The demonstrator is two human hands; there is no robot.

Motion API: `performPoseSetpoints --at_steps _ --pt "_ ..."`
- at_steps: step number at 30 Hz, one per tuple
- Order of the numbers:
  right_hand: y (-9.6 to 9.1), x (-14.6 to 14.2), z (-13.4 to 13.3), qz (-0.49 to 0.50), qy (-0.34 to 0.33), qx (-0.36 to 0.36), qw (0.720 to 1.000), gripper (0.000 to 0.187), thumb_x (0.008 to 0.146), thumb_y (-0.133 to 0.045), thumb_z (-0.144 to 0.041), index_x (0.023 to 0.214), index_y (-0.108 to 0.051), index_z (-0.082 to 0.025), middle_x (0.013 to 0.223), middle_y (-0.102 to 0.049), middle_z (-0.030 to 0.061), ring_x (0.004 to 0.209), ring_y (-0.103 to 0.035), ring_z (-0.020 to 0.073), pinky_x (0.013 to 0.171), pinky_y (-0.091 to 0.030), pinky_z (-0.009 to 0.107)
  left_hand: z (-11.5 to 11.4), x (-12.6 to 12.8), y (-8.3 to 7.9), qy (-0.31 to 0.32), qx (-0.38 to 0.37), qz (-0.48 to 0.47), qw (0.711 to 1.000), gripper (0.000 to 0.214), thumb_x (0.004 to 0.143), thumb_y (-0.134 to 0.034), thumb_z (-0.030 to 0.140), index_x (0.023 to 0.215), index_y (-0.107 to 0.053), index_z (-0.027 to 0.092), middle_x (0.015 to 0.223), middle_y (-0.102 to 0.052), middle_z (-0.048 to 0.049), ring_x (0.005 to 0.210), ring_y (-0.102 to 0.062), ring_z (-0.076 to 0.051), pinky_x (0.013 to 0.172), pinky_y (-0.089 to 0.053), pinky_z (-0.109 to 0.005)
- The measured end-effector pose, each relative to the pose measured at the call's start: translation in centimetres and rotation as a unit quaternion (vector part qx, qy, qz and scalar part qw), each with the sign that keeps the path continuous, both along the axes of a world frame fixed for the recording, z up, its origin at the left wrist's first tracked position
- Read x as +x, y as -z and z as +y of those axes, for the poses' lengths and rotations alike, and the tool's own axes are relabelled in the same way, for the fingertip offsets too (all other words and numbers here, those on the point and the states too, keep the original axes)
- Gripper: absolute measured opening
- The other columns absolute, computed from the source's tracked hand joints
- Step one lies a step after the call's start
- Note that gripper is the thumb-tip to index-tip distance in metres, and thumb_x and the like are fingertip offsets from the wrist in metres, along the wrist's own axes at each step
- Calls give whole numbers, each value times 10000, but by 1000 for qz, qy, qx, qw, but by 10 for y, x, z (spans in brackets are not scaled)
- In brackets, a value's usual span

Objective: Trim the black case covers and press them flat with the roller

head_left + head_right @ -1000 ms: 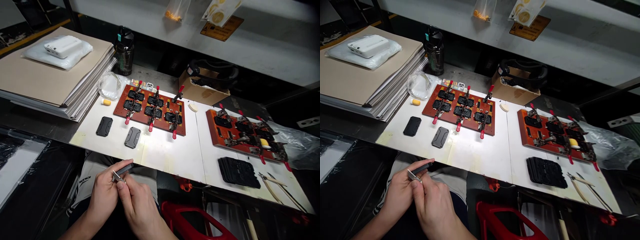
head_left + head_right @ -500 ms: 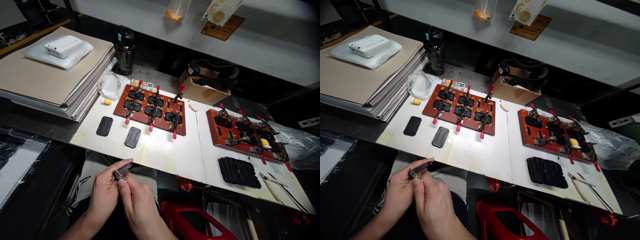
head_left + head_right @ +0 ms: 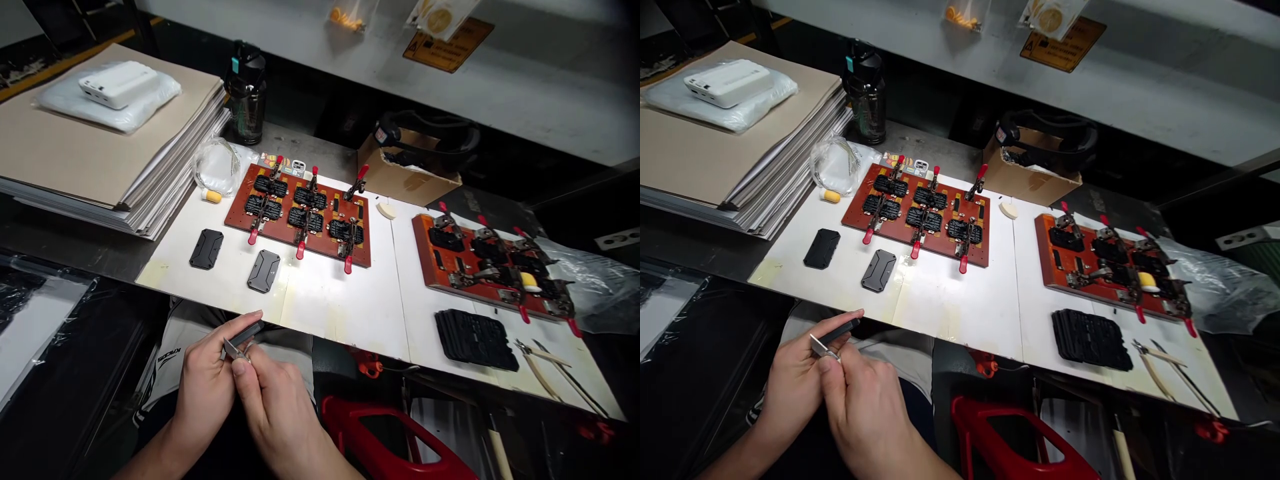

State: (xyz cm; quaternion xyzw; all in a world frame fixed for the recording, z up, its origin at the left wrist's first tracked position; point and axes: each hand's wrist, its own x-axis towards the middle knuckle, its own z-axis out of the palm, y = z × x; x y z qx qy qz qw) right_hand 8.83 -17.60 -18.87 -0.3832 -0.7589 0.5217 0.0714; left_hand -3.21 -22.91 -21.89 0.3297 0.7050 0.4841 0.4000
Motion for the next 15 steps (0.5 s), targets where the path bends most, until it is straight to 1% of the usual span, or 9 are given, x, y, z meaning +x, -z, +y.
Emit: performPoseSetpoints --at_steps 4,10,12,15 --pt "0 -1 1 -1 4 7 1000 398 1054 -291 -452 849 -531 -209 710 -617 5 567 -525 130 559 -294 262 1 1 -2 3 11 3 1000 441 868 -573 84 1212 -700 329 1231 -722 50 1104 -683 -162 952 -533 -223" --pt "2 0 -1 -9 13 20 1000 420 1053 -277 -466 814 -512 -213 669 -591 -2 534 -495 131 543 -264 272 3 1 -2 0 23 7 1000 471 859 -568 62 1201 -702 356 1237 -718 77 1118 -677 -142 978 -516 -195" --pt "2 0 -2 -7 17 22 1000 414 1053 -279 -462 802 -498 -216 662 -577 -6 531 -480 131 548 -254 276 3 2 -2 0 21 5 1000 476 854 -563 57 1203 -703 349 1235 -719 73 1107 -684 -147 977 -523 -203" --pt "3 2 -1 0 29 20 999 392 1055 -290 -454 807 -481 -219 662 -555 -15 540 -464 128 556 -235 280 3 2 -3 -1 12 19 1000 471 851 -543 49 1189 -716 328 1195 -737 58 1069 -704 -167 980 -544 -246"
